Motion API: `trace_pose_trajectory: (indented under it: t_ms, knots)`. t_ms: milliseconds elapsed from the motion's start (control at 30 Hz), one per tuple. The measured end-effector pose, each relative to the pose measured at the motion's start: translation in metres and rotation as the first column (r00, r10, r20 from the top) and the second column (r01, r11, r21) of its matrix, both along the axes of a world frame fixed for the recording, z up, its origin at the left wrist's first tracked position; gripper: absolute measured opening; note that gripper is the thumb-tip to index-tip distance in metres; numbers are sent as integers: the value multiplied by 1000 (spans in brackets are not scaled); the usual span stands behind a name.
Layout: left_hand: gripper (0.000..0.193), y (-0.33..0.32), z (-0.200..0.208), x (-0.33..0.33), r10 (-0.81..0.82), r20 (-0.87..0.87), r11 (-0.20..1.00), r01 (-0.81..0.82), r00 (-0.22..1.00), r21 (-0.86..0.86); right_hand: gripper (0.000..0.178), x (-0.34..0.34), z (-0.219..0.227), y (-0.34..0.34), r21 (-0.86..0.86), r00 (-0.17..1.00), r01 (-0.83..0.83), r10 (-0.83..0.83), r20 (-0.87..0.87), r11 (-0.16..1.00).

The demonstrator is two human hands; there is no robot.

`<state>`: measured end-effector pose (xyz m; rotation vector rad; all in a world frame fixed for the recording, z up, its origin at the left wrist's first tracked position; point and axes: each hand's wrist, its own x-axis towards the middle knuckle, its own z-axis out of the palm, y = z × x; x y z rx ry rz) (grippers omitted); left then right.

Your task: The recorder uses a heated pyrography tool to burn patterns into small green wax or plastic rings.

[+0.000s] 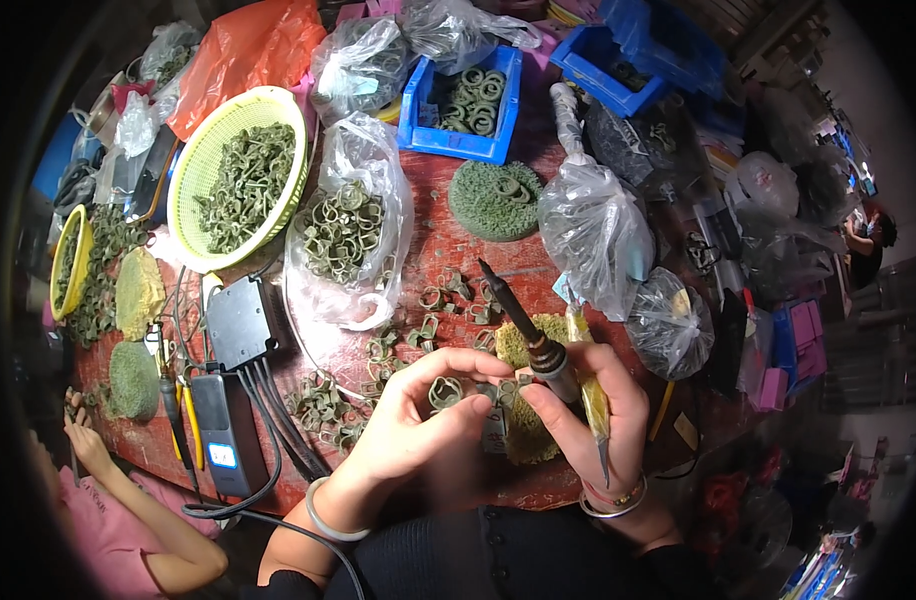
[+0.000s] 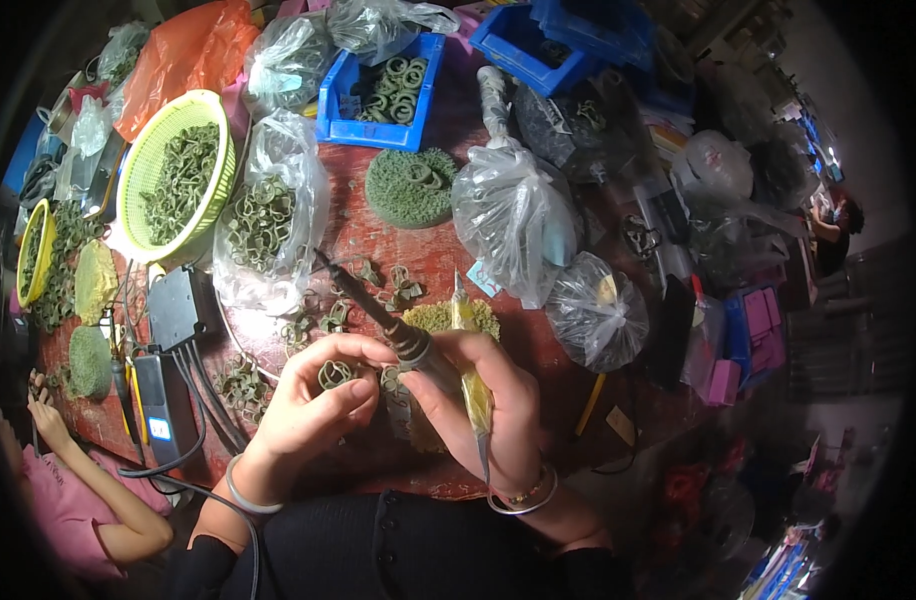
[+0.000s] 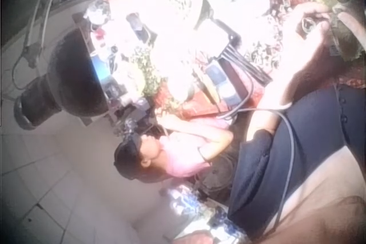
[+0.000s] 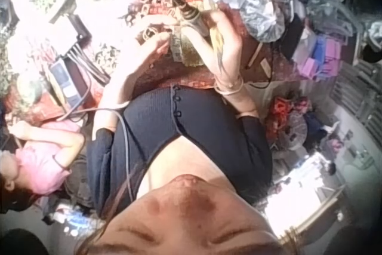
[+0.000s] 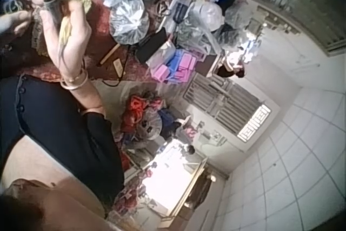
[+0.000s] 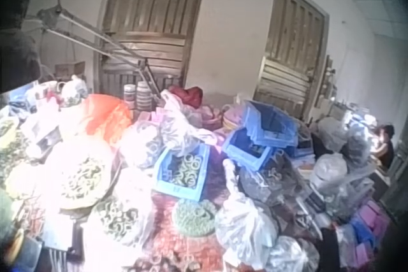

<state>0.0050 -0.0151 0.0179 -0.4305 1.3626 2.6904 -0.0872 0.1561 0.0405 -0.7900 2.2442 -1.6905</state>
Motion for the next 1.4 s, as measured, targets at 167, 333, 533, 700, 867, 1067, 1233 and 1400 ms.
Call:
trace_pose_trajectory:
  t_ms: [167, 333, 533, 700, 867, 1067, 1233, 1400]
  knots:
    - [35, 4, -1, 0, -10, -55, 972, -3, 998, -236, 31, 7, -1, 4, -49, 998, -7, 3, -69, 999]
    - [32, 5, -4, -3, -11, -178, 887, -73, 984, -457, 32, 6, -14, 20, -10, 992, 72, -73, -107, 997]
    - [32, 7, -7, -2, 75, -142, 880, -132, 987, -457, 26, 1, -8, 69, 263, 923, 216, -110, -368, 940]
    - [30, 6, -12, -3, 63, -136, 880, -119, 989, -460, 30, -1, -9, 81, 517, 844, 272, 57, -534, 812]
    - [31, 9, -12, -3, 94, -37, 903, -101, 995, -418, 31, 4, -12, 75, 354, 824, 239, 4, -567, 904]
    - [32, 6, -17, -5, 76, -163, 873, -145, 984, -466, 31, 11, -21, 66, 236, 922, 102, -3, -386, 966]
    - [29, 3, -3, -6, 4, -18, 987, -7, 1000, -161, 38, 12, -11, 56, 17, 983, 157, -155, -98, 987]
    - [19, 4, -8, -3, 23, -26, 993, -25, 999, -114, 36, 6, 15, 50, -285, 931, 64, 45, 362, 956]
